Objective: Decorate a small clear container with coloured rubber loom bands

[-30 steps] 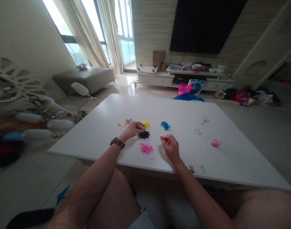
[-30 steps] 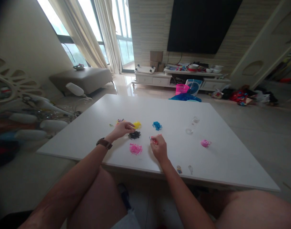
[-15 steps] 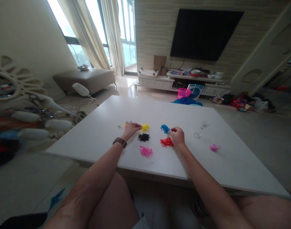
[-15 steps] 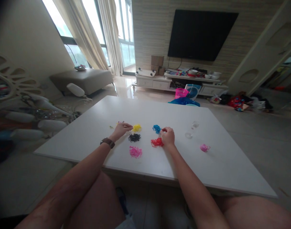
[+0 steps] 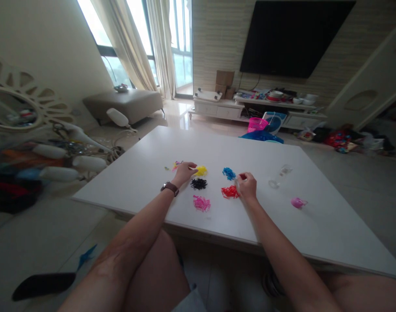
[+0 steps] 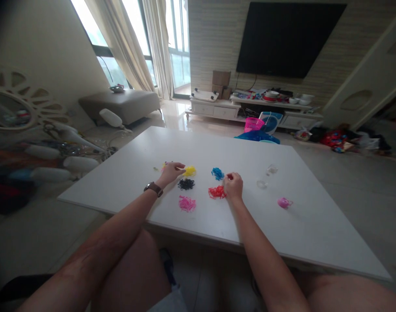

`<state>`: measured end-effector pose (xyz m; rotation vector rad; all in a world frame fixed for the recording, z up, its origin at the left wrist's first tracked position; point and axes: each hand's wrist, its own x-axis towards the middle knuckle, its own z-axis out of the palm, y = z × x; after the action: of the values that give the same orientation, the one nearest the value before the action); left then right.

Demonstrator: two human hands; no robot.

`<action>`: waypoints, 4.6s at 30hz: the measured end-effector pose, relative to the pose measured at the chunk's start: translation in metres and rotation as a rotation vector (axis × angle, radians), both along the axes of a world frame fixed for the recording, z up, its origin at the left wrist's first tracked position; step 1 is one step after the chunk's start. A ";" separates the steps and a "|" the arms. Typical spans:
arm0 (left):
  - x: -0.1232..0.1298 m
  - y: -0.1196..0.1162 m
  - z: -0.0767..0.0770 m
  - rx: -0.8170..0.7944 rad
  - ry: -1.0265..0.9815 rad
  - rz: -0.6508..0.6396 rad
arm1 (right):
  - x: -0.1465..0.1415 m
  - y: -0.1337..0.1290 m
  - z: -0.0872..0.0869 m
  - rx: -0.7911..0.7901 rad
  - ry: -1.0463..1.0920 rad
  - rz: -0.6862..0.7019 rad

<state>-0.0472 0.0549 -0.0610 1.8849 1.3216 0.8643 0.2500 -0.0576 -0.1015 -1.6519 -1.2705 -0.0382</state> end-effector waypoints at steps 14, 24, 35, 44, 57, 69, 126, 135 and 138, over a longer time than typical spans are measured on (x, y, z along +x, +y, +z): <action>-0.003 -0.005 0.007 -0.068 0.334 -0.154 | 0.002 0.000 -0.002 -0.017 -0.005 -0.017; 0.002 -0.001 0.007 -0.086 0.278 -0.086 | 0.001 0.000 -0.001 -0.024 0.003 -0.008; 0.011 0.009 0.013 -0.067 0.030 0.018 | -0.001 -0.002 0.003 -0.048 -0.017 -0.009; -0.067 0.031 0.021 0.018 0.041 0.449 | 0.001 -0.002 0.000 -0.032 0.005 -0.007; -0.100 0.033 -0.004 -0.122 0.216 0.286 | 0.001 -0.003 0.000 -0.030 0.005 -0.019; -0.088 0.024 0.005 -0.300 -0.360 0.238 | 0.002 -0.002 -0.005 -0.017 0.026 -0.002; 0.039 -0.075 0.015 -0.182 -0.115 -0.584 | -0.078 -0.059 0.018 0.095 -0.087 0.445; 0.016 -0.031 0.016 -0.107 -0.148 -0.188 | -0.078 -0.058 0.017 0.121 -0.130 0.415; 0.007 -0.007 0.008 -0.076 -0.136 -0.007 | -0.079 -0.057 0.016 0.125 -0.132 0.415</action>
<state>-0.0400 0.0479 -0.0529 1.7397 1.2472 0.9088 0.1714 -0.1149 -0.0851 -1.2708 -1.6561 0.0267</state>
